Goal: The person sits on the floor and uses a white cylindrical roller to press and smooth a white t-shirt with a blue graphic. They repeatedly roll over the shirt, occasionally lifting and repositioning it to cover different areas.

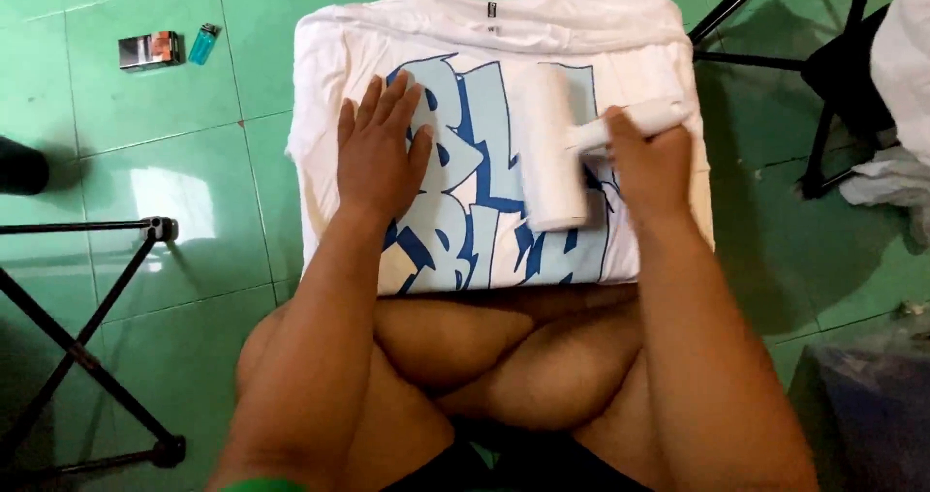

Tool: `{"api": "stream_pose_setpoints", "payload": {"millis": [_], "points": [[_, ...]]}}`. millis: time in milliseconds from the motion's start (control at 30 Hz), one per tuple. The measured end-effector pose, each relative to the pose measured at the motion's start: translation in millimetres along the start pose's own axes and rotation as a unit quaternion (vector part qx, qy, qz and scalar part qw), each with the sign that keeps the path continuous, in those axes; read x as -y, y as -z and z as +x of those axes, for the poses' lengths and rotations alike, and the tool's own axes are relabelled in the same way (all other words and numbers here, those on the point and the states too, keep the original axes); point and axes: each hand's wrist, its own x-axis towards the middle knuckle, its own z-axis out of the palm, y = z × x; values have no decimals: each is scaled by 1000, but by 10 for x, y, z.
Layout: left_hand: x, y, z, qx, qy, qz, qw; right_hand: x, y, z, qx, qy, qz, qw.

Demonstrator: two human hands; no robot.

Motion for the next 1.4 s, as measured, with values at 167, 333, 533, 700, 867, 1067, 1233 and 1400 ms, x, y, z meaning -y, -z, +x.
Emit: {"api": "stream_pose_setpoints", "payload": {"millis": [167,333,533,700,867,1067,1233,1400], "points": [[25,-2,-6,14,-21,4,1000,4,537,293,-100,32,-77,991],[-252,-212,-176,2,-112,86,990,-34,579,456,-128,-30,47,990],[-983,-629,-830,19,-351,74,933,307,491,342,-131,-57,53,988],[-1294,-946,-1471,54,-517,9,854,238,543,348,-48,9,154,987],[-1222,-736,-1240,205,-511,-142,823,267,540,339,3,-32,111,993],[-511,-100,-967,148,-352,-151,912,285,491,370,37,-72,28,996],[117,123,-770,89,-305,88,944,149,518,495,41,-116,71,990],[258,270,-452,144,-150,51,977,448,538,265,155,-184,-44,970]]}}
